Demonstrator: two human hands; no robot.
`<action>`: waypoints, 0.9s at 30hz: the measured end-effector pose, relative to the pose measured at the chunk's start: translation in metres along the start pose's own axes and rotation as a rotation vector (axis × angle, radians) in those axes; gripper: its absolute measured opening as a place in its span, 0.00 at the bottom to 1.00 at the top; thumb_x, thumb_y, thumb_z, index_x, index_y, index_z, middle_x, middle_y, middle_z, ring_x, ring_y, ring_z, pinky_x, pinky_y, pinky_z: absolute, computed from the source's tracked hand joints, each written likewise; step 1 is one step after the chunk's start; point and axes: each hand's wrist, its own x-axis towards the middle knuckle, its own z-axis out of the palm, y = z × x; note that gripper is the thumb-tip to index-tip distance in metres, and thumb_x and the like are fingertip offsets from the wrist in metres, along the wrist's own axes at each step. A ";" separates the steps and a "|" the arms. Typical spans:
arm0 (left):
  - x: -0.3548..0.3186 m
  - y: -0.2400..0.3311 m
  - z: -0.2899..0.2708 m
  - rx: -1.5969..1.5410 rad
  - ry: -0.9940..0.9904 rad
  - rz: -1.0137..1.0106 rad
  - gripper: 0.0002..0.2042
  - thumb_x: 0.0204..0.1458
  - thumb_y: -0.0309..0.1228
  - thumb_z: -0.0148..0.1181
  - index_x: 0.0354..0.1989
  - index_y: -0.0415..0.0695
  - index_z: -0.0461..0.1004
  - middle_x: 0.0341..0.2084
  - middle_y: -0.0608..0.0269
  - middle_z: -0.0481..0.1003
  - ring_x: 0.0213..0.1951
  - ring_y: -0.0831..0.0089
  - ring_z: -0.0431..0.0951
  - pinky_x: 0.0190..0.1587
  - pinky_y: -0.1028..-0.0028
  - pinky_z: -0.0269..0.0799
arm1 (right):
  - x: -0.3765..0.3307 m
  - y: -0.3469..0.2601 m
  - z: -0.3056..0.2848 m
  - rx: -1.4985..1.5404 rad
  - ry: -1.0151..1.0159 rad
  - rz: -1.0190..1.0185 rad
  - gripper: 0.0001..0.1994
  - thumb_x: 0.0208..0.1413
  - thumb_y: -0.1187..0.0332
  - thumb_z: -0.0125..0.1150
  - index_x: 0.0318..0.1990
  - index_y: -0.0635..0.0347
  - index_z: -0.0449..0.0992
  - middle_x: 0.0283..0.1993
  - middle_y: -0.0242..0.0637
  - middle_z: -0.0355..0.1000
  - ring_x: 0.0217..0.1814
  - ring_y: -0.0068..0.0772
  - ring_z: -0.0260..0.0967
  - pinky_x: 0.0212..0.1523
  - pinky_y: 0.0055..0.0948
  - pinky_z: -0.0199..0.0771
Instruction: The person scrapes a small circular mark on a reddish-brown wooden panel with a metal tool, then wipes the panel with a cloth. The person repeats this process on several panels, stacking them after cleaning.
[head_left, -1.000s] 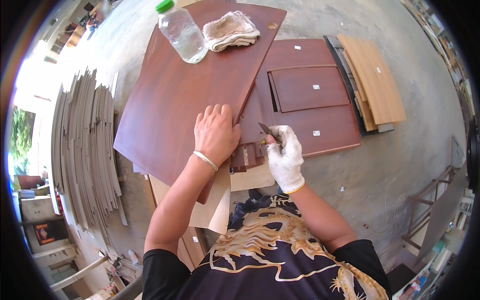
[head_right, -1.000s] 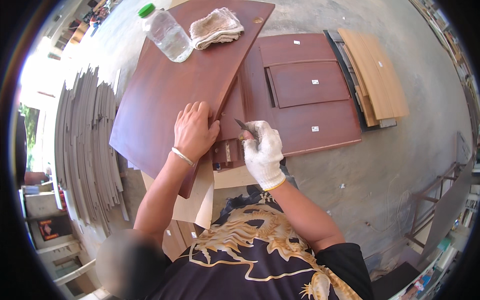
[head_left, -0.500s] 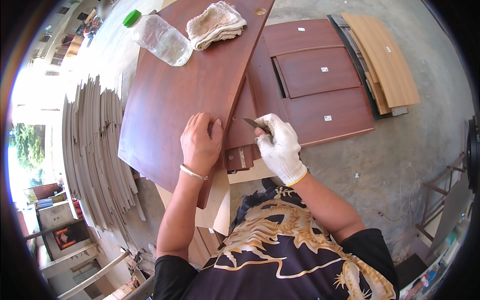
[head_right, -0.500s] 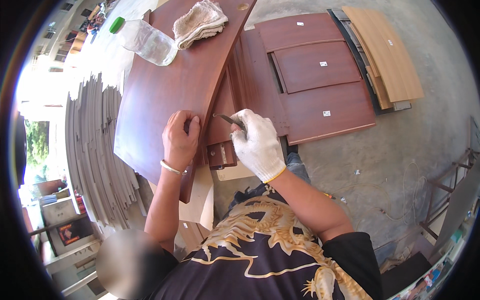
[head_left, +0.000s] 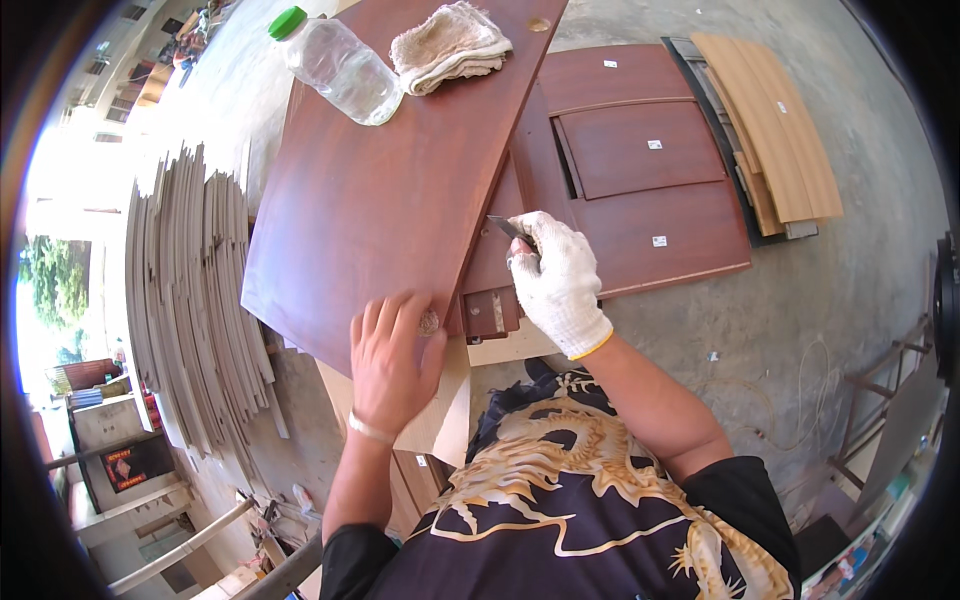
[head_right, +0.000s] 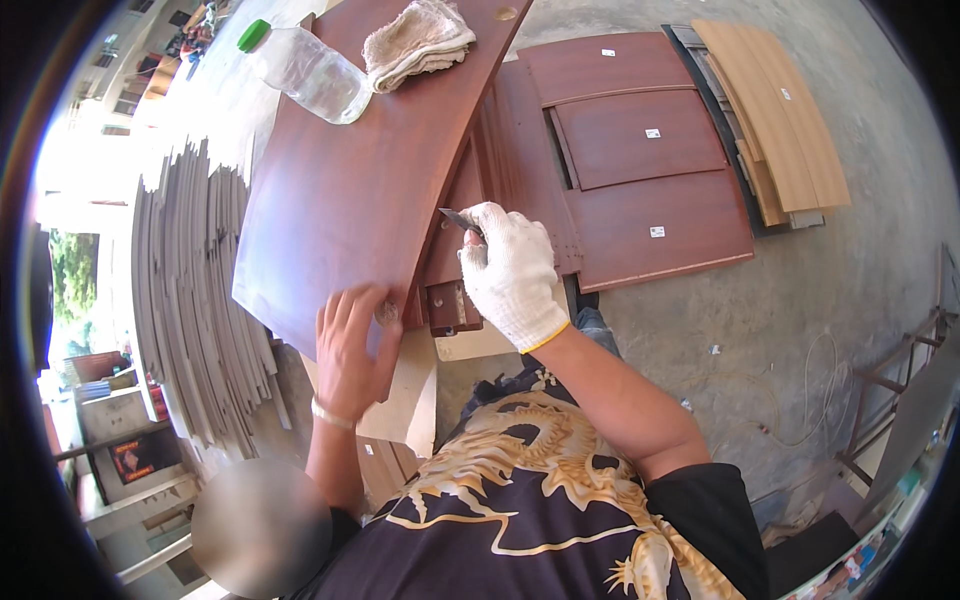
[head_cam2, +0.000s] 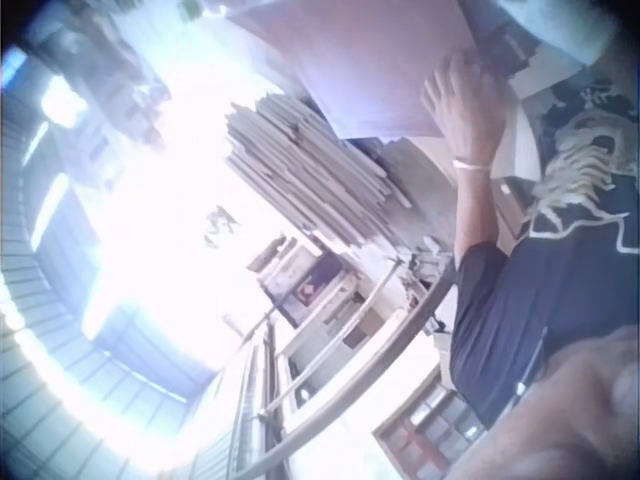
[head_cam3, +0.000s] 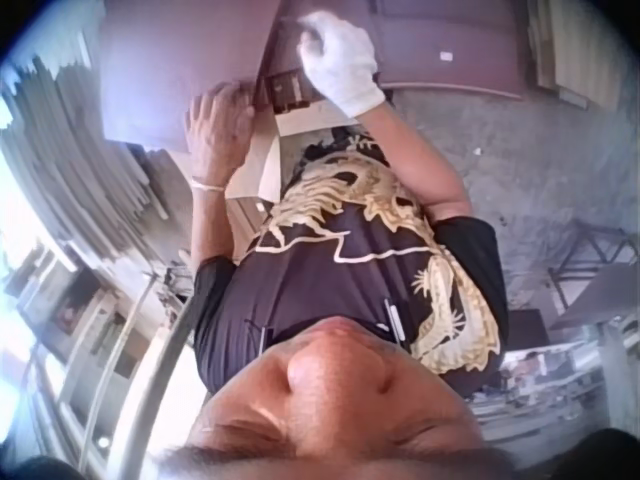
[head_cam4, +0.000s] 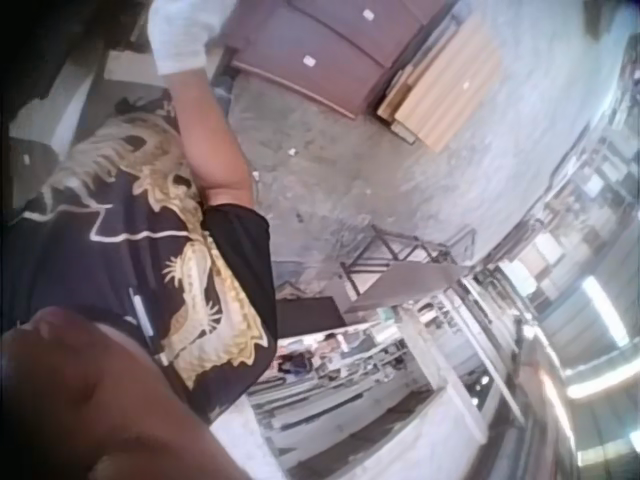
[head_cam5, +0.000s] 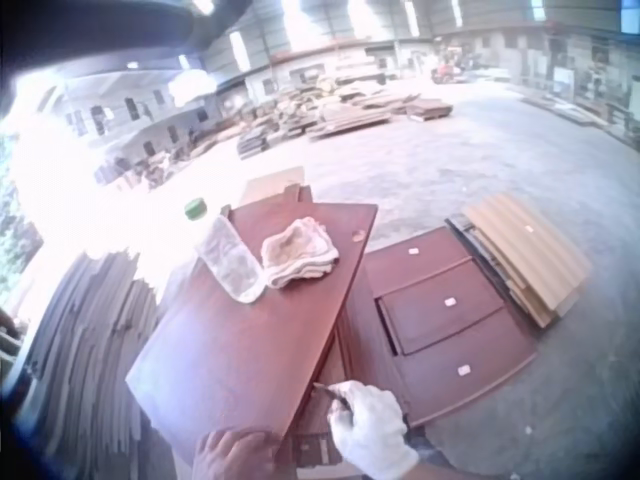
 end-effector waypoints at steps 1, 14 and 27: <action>-0.019 0.001 -0.003 0.016 0.041 -0.034 0.14 0.55 0.23 0.64 0.50 0.38 0.75 0.47 0.51 0.76 0.49 0.51 0.75 0.55 0.57 0.70 | 0.000 0.001 -0.001 -0.016 0.025 -0.001 0.08 0.58 0.76 0.65 0.45 0.56 0.79 0.36 0.41 0.80 0.39 0.49 0.77 0.46 0.45 0.73; -0.120 0.001 0.050 -2.074 0.379 -1.064 0.24 0.74 0.45 0.51 0.65 0.37 0.70 0.57 0.39 0.79 0.55 0.49 0.84 0.52 0.58 0.87 | -0.002 -0.012 0.026 -0.024 0.132 -0.026 0.07 0.60 0.71 0.67 0.45 0.52 0.80 0.34 0.34 0.80 0.38 0.44 0.77 0.47 0.44 0.69; -0.109 0.006 0.046 -1.923 0.432 -1.081 0.24 0.75 0.45 0.49 0.63 0.34 0.71 0.50 0.41 0.82 0.47 0.53 0.87 0.51 0.60 0.87 | 0.007 -0.010 0.046 -0.101 0.236 -0.129 0.06 0.59 0.73 0.66 0.42 0.52 0.79 0.31 0.35 0.79 0.33 0.45 0.76 0.45 0.43 0.68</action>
